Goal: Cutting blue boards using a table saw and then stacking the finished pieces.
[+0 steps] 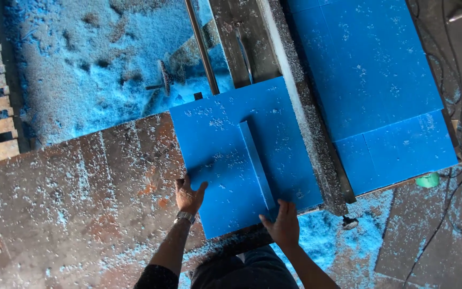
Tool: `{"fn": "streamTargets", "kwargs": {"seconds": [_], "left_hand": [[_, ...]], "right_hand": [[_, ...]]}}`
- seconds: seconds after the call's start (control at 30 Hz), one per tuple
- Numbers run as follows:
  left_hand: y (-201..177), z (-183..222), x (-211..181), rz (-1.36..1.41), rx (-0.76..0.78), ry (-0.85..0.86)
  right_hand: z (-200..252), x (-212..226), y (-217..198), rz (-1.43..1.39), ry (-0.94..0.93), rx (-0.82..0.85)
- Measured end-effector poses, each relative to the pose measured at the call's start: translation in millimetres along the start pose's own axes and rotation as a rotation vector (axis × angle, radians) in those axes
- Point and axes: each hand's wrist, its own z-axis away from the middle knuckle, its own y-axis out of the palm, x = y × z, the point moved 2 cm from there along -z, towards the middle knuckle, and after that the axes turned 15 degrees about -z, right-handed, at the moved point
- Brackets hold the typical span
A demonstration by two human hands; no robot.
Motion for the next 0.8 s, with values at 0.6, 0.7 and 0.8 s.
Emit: {"fn": "streamTargets", "kwargs": {"seconds": [0.6, 0.7, 0.8], "left_hand": [[22.1, 133.9, -33.1, -0.537, -0.136, 0.809], [33.0, 132.3, -39.7, -0.654, -0.268, 0.786], [24.0, 141.0, -45.6, -0.54, -0.223, 0.806]], "right_hand": [[133.1, -68.1, -116.3, -1.056, 1.057, 0.191], [157.6, -64.4, -167.6, -0.51, 0.932, 0.294], [206.5, -107.6, -190.8, 0.067, 0.831, 0.426]]}}
